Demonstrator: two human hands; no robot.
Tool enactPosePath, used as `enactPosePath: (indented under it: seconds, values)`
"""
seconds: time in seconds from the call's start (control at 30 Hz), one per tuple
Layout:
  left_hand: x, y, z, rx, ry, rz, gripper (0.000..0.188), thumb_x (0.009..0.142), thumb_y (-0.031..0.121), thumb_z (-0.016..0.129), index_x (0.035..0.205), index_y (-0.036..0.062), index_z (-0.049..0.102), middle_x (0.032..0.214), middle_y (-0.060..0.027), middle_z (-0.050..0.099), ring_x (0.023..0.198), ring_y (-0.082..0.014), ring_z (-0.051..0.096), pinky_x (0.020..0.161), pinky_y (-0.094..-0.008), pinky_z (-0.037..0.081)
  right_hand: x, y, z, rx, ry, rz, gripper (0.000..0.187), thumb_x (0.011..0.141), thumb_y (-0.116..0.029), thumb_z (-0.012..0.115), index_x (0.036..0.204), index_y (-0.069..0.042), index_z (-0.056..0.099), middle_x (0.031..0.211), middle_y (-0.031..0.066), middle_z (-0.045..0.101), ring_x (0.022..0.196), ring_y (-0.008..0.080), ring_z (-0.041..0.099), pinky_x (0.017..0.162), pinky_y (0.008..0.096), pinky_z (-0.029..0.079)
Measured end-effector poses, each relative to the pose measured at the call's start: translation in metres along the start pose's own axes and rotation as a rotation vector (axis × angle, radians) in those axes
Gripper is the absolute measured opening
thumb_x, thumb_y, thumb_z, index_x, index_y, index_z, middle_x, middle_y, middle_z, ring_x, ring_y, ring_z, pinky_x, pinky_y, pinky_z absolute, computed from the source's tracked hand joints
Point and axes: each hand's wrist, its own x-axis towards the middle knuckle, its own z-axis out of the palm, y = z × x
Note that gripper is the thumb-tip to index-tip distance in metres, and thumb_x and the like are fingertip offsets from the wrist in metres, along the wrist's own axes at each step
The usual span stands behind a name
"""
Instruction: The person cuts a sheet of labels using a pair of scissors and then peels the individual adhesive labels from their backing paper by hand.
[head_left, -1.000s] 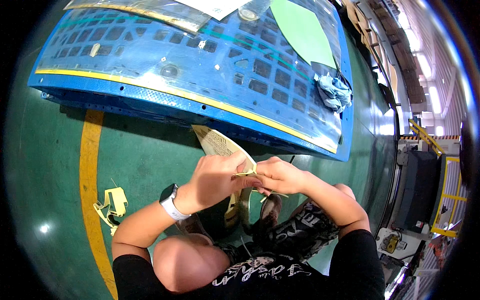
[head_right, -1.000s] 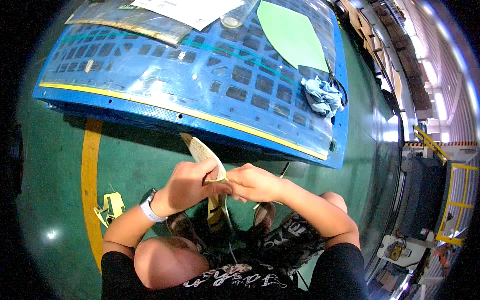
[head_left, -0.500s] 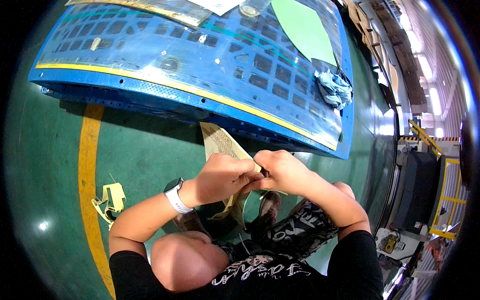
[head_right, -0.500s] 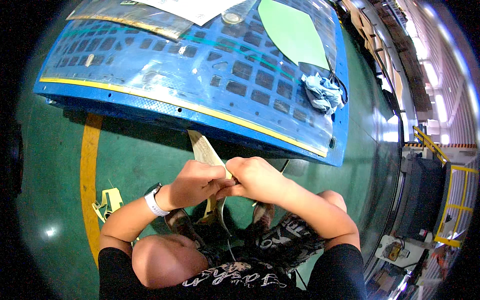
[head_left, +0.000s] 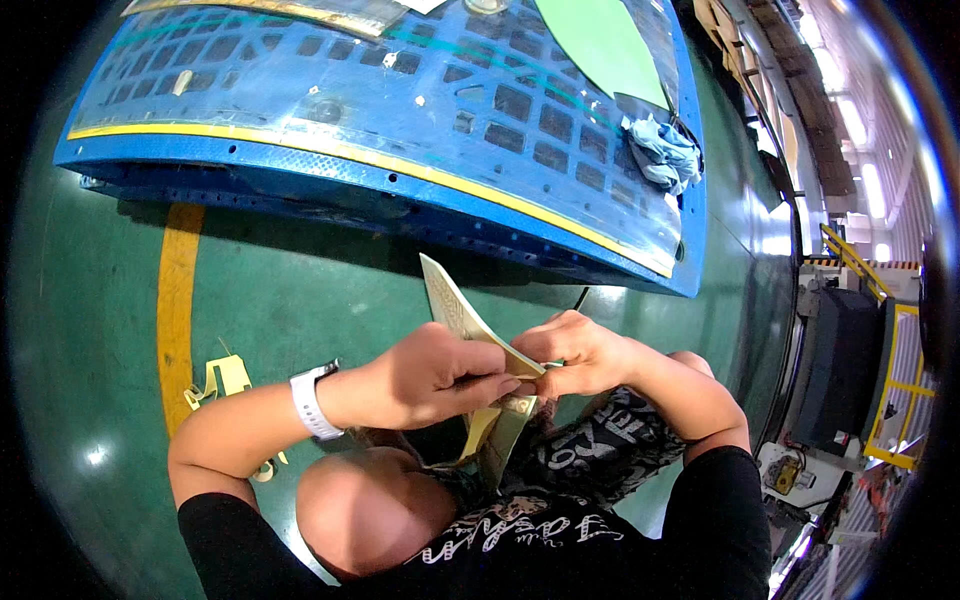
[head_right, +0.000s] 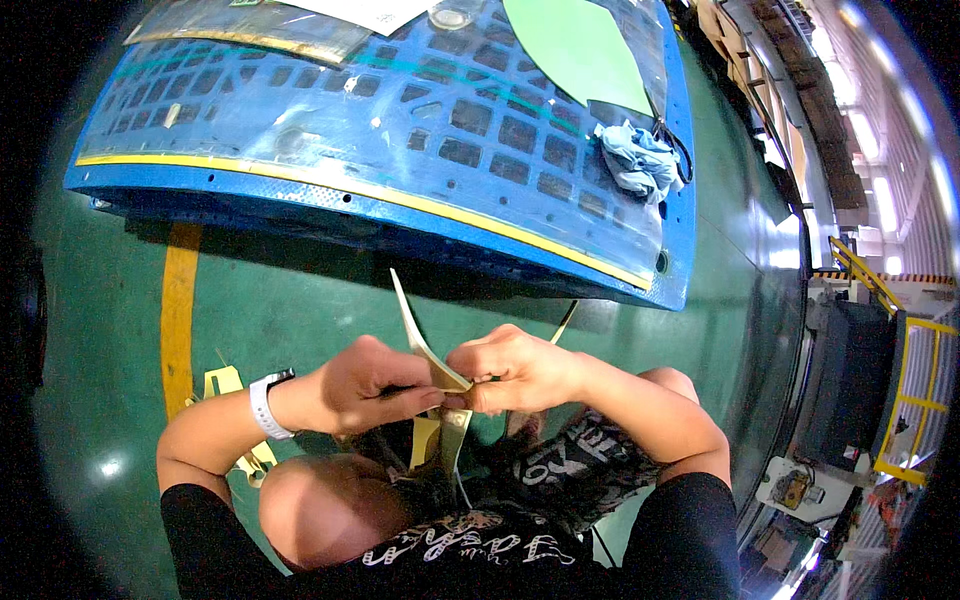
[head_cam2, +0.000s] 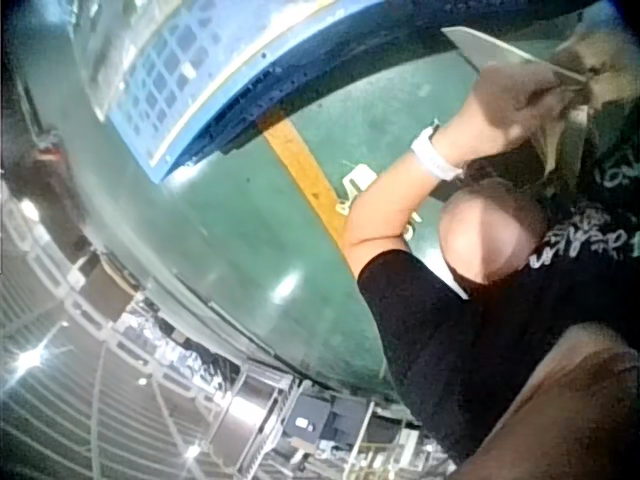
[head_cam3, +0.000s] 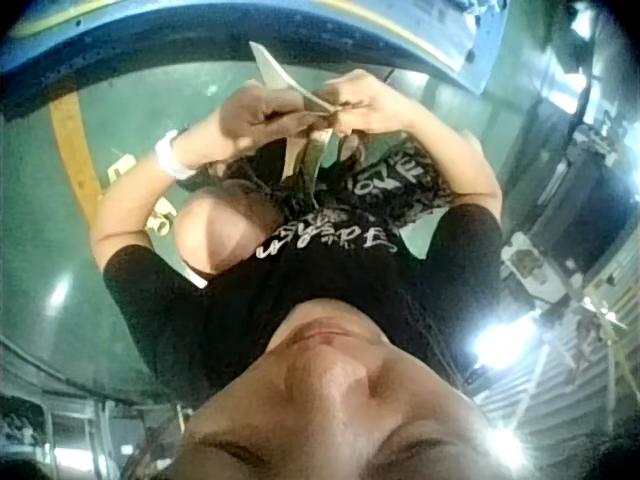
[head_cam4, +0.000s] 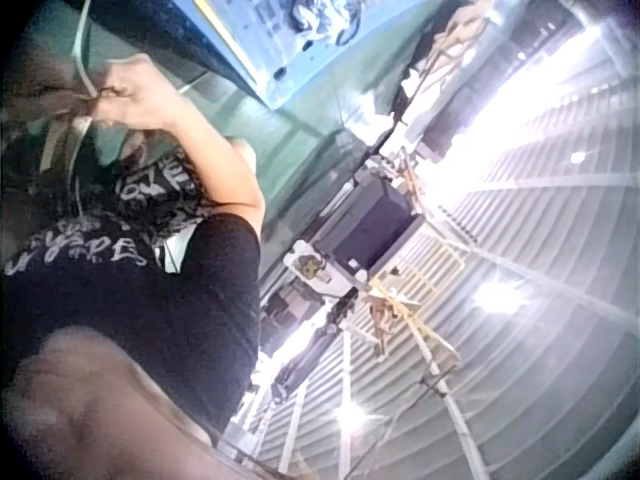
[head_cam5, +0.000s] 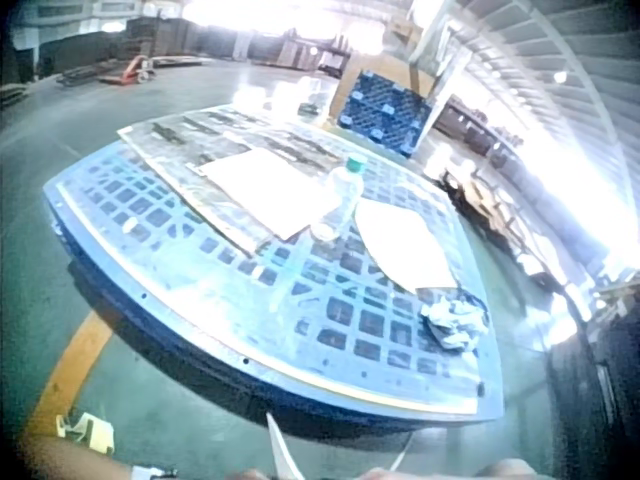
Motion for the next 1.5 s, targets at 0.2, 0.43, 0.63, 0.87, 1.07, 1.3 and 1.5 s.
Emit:
enactPosePath:
  seconds: [0.2, 0.43, 0.63, 0.87, 1.07, 1.3, 1.5]
  values:
    - [-0.028, 0.005, 0.001, -0.088, 0.064, -0.077, 0.026, 0.089, 0.018, 0.058, 0.070, 0.0001, 0.053, 0.056, -0.0112, 0.046, 0.051, -0.0170, 0.040, 0.049, -0.0316, 0.036, -0.001, -0.001, 0.010, 0.070, 0.039, -0.095, 0.013, 0.081, -0.004, 0.062, 0.088, 0.002, 0.055, 0.073, 0.0122, 0.058, 0.056, 0.0216, 0.058, 0.048, 0.0341, 0.044]
    - [-0.059, 0.003, -0.002, -0.018, 0.127, -0.139, 0.023, 0.088, 0.016, 0.058, 0.071, 0.0005, 0.055, 0.057, -0.0118, 0.048, 0.050, -0.0182, 0.047, 0.048, -0.0317, 0.037, 0.003, -0.007, 0.019, 0.147, -0.023, 0.072, 0.010, 0.084, -0.006, 0.061, 0.085, 0.001, 0.054, 0.072, 0.0091, 0.057, 0.056, 0.0181, 0.058, 0.050, 0.0312, 0.045]
    - [-0.037, -0.022, 0.005, -0.184, 0.305, -0.087, 0.016, 0.086, 0.014, 0.060, 0.076, 0.0021, 0.057, 0.058, -0.0100, 0.053, 0.049, -0.0155, 0.049, 0.048, -0.0301, 0.039, 0.017, -0.005, 0.021, 0.271, 0.013, 0.339, 0.014, 0.092, -0.012, 0.053, 0.084, 0.000, 0.054, 0.071, 0.0041, 0.055, 0.064, 0.0104, 0.058, 0.056, 0.0274, 0.047]
    - [-0.018, -0.038, 0.011, 0.359, 0.295, 0.054, 0.026, 0.082, 0.034, 0.065, 0.081, 0.0084, 0.060, 0.062, -0.0152, 0.057, 0.058, -0.0352, 0.057, 0.049, -0.0394, 0.043, 0.025, -0.010, 0.022, -0.233, -0.065, 0.217, 0.019, 0.079, -0.010, 0.056, 0.096, -0.002, 0.057, 0.076, 0.0153, 0.056, 0.066, 0.0334, 0.056, 0.060, 0.0372, 0.045]
    - [-0.009, -0.048, 0.022, 0.347, 0.388, 0.160, 0.016, 0.089, 0.022, 0.057, 0.085, 0.0087, 0.065, 0.067, -0.0147, 0.060, 0.058, -0.0329, 0.059, 0.050, -0.0368, 0.045, 0.039, -0.032, 0.025, -0.348, 0.018, 0.428, 0.019, 0.081, -0.014, 0.057, 0.096, -0.004, 0.061, 0.071, 0.0147, 0.059, 0.064, 0.0305, 0.061, 0.060, 0.0380, 0.047]
    - [-0.022, -0.024, 0.009, 0.275, 0.241, 0.096, 0.012, 0.086, 0.018, 0.061, 0.081, 0.0074, 0.064, 0.065, -0.0156, 0.058, 0.058, -0.0335, 0.058, 0.049, -0.0355, 0.045, 0.016, -0.012, 0.022, -0.244, -0.117, 0.347, 0.025, 0.089, -0.019, 0.055, 0.072, -0.001, 0.052, 0.056, 0.0108, 0.052, 0.053, 0.0274, 0.056, 0.051, 0.0361, 0.044]
    - [-0.057, 0.001, -0.004, 0.107, 0.365, -0.143, 0.020, 0.089, 0.019, 0.057, 0.078, 0.0031, 0.062, 0.055, -0.0105, 0.053, 0.047, -0.0201, 0.054, 0.045, -0.0326, 0.041, -0.005, -0.018, 0.010, -0.078, -0.023, 0.258, 0.037, 0.094, -0.022, 0.052, 0.064, -0.002, 0.046, 0.052, 0.0049, 0.047, 0.044, 0.0190, 0.047, 0.045, 0.0303, 0.040]
